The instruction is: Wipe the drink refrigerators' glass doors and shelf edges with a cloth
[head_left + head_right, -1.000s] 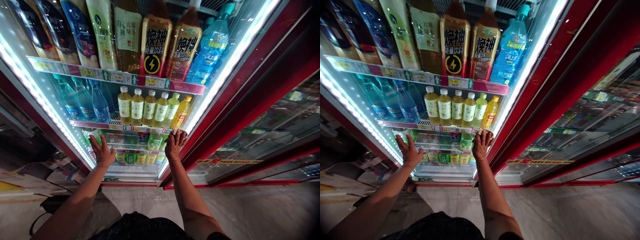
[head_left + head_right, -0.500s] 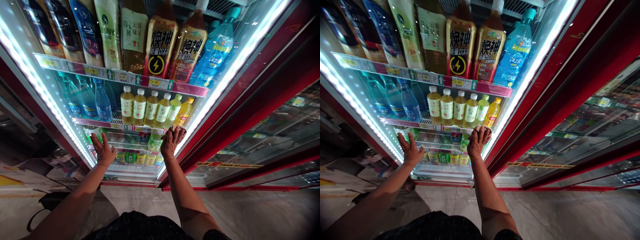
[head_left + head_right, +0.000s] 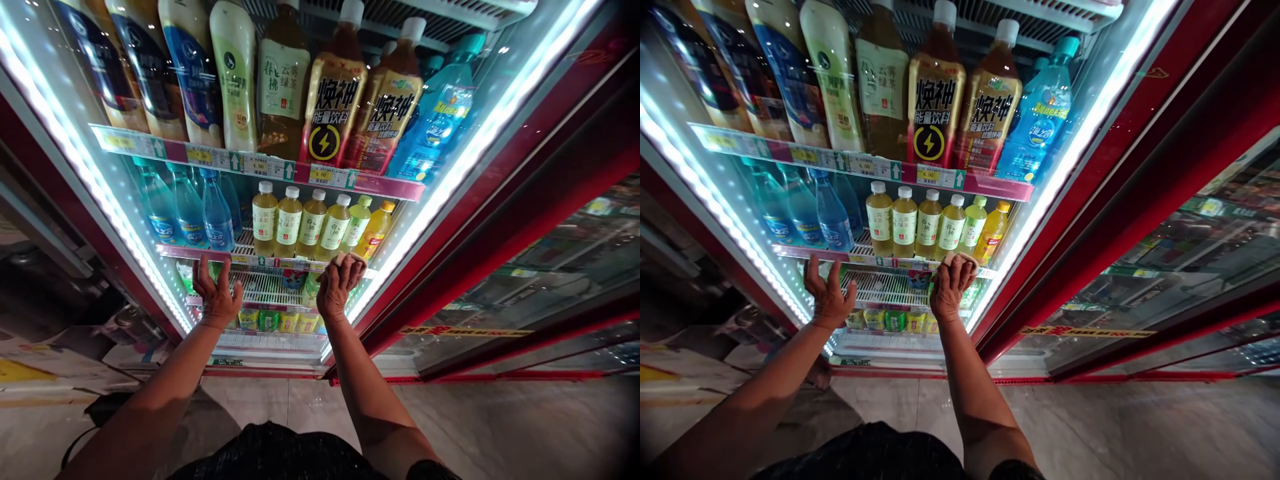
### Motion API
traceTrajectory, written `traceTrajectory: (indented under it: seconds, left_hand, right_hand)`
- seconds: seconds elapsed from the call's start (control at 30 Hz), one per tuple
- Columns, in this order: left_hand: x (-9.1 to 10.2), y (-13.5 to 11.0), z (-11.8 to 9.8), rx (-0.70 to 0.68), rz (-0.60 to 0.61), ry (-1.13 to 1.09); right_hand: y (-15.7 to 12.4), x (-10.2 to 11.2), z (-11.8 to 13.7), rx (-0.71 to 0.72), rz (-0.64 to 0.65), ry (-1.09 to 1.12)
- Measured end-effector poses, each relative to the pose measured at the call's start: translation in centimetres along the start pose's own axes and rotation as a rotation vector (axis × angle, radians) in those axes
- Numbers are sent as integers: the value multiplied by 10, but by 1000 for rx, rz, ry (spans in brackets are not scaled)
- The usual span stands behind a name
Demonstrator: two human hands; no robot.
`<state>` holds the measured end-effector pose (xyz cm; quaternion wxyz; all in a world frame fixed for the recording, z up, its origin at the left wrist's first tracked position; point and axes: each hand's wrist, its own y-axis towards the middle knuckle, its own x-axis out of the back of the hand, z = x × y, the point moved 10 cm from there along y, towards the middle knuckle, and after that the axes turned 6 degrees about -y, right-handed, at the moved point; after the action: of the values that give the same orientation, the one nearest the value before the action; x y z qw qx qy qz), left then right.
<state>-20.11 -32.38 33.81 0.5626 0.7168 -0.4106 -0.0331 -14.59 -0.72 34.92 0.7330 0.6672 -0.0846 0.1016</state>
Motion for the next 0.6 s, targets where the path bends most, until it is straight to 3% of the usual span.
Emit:
traceTrajectory:
  seconds: [0.13, 0.2, 0.33, 0.47, 0.6]
  left_hand:
    - [10, 24, -18, -119, -54, 25]
    - [8, 31, -21, -148, -22, 15]
    - [-1, 36, -15, -137, 51, -11]
    - [-8, 33, -6, -89, 91, -19]
    - [-6, 32, -3, -79, 114, -58]
  right_hand:
    - [-7, -2, 12, 140, 64, 10]
    - [-3, 2, 9, 111, 45, -3]
    - [5, 1, 15, -21, -7, -22]
    - [-1, -6, 41, 82, 36, 7]
    - [9, -2, 41, 78, 18, -24]
